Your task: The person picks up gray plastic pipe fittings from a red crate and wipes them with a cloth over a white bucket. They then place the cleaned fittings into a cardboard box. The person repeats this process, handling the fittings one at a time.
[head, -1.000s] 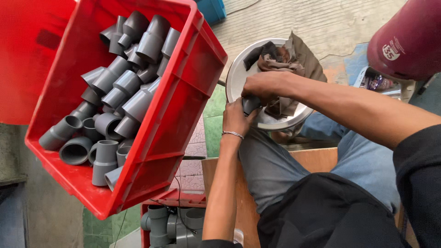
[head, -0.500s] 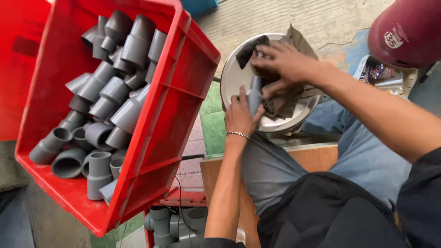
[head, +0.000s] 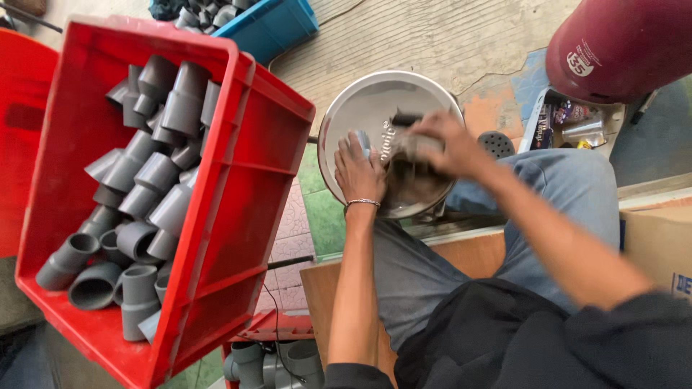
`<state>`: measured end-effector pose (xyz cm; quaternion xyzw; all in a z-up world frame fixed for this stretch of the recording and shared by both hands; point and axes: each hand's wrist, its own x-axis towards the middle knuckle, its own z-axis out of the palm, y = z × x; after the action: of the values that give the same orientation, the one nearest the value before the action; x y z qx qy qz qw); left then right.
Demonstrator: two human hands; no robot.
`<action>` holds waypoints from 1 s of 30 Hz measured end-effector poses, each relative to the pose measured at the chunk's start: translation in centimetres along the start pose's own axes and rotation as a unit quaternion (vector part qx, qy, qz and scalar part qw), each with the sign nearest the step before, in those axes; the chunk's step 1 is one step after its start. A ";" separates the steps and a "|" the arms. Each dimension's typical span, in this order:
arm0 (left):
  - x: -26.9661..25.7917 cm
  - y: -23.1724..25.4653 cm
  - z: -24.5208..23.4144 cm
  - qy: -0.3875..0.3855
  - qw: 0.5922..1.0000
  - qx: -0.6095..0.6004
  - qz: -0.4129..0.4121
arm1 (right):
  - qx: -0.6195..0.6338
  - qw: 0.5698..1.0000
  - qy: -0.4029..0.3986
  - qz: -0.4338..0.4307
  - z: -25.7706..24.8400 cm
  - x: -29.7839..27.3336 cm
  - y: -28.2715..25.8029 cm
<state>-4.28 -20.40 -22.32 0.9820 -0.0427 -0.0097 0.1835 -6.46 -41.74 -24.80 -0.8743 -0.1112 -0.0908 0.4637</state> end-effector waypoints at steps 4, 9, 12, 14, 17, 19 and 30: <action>1.7 -2.7 2.7 0.037 0.985 -0.167 0.034 | 0.141 0.987 0.068 0.021 5.2 -2.5 -5.5; 0.0 -1.8 0.7 -0.004 0.968 -0.251 0.011 | 0.294 0.950 0.075 0.074 6.1 3.7 -4.2; 0.6 -2.0 1.9 -0.007 0.964 -0.264 -0.007 | 0.097 0.995 0.017 -0.014 10.4 4.6 1.6; 0.6 -3.3 3.1 -0.015 0.965 -0.261 -0.003 | 0.187 0.979 0.042 0.065 8.7 -1.2 -2.5; 1.8 -3.5 3.3 -0.009 0.964 -0.264 0.003 | 0.314 0.926 0.078 0.194 5.8 -1.5 -7.7; 1.0 -3.9 3.8 -0.019 0.963 -0.270 0.014 | 0.348 0.892 0.104 0.267 5.7 0.2 -8.2; 2.2 -4.8 3.2 0.004 0.958 -0.283 0.044 | 0.246 0.946 0.000 0.210 2.1 -4.3 -12.9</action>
<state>-1.80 -17.28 -27.05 0.8869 -0.0811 -0.0093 0.4546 -14.02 -33.46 -16.84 -0.7363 0.0563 0.0392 0.6732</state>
